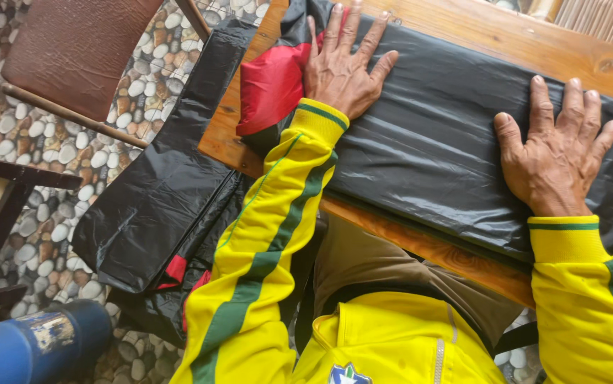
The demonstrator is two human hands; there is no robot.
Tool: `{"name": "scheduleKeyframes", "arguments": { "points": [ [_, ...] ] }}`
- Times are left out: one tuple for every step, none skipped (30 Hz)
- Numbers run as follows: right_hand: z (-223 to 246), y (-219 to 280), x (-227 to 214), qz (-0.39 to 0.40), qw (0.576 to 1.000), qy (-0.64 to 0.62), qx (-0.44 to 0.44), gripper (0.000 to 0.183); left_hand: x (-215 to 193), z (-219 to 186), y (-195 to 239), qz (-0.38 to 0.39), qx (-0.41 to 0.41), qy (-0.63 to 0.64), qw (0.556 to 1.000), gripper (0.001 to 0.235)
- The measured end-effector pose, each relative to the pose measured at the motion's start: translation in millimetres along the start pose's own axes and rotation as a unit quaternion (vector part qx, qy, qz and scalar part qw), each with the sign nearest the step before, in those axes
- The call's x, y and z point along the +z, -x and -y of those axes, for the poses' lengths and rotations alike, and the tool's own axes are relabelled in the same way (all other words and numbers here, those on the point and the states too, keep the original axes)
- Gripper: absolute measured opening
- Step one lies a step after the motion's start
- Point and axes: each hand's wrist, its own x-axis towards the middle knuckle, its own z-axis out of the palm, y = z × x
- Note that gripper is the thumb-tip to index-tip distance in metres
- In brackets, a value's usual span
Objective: The person cleans a small black bag with a feather duster, then places it in a basket. They then unfold a large black bag on the table, smooth it out, and clean it with the feather duster before folding it back up.
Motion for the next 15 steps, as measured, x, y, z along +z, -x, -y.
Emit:
{"name": "scheduleKeyframes", "arguments": {
  "points": [
    [0.9, 0.2, -0.6, -0.003, 1.0, 0.01, -0.005, 0.07, -3.3, 2.7, -0.1, 0.041, -0.011, -0.005, 0.999, 0.059],
    [2.2, 0.1, -0.5, -0.006, 1.0, 0.02, -0.01, 0.069, -6.1, 6.2, -0.2, 0.082, -0.022, -0.01, 0.996, 0.061],
    [5.7, -0.9, -2.5, -0.006, 1.0, 0.027, -0.015, 0.069, -8.9, 15.1, 0.8, 0.078, -0.026, -0.003, 0.997, 0.061],
    [9.6, -2.6, -4.1, 0.017, 0.999, 0.028, 0.005, 0.07, -11.2, 24.7, 1.5, 0.085, -0.022, 0.023, 0.996, 0.061],
    [13.6, -1.4, -6.2, 0.04, 0.998, 0.028, 0.032, 0.07, -13.9, 33.4, 0.9, 0.093, -0.011, 0.048, 0.994, 0.061],
    [14.3, -3.1, -4.5, 0.038, 0.998, 0.034, 0.034, 0.07, -9.1, 36.9, -1.7, 0.091, -0.008, 0.054, 0.994, 0.061],
    [14.6, -3.8, -1.5, 0.031, 0.998, 0.044, 0.021, 0.069, -2.3, 41.1, 3.4, 0.021, 0.003, 0.065, 0.998, 0.058],
    [15.3, -3.8, 1.8, 0.024, 0.998, 0.054, 0.008, 0.067, 4.6, 45.4, 9.4, -0.05, 0.014, 0.075, 0.996, 0.055],
    [16.0, -4.7, 2.5, 0.026, 0.998, 0.056, 0.0, 0.067, 5.9, 46.1, 9.1, -0.052, 0.006, 0.075, 0.996, 0.055],
    [16.4, -5.7, 2.6, 0.022, 0.998, 0.062, -0.009, 0.067, 6.8, 46.3, 8.6, -0.035, -0.002, 0.073, 0.997, 0.056],
    [15.9, -3.1, 3.7, 0.02, 0.998, 0.066, -0.012, 0.066, 8.9, 45.3, 9.2, -0.014, -0.005, 0.071, 0.997, 0.058],
    [17.2, -4.2, 4.9, 0.023, 0.997, 0.068, -0.016, 0.066, 9.0, 46.5, 10.4, -0.013, -0.01, 0.072, 0.997, 0.058],
    [18.0, -5.3, 5.4, 0.031, 0.997, 0.067, -0.011, 0.068, 8.9, 47.0, 10.1, -0.012, -0.009, 0.076, 0.997, 0.058],
    [18.7, -6.8, 5.7, 0.038, 0.997, 0.067, -0.005, 0.069, 8.8, 47.2, 9.3, -0.011, -0.009, 0.08, 0.997, 0.058],
    [19.8, -6.9, 6.0, 0.04, 0.997, 0.069, -0.007, 0.069, 10.1, 47.4, 9.3, -0.009, -0.012, 0.082, 0.997, 0.058]
  ]
}}
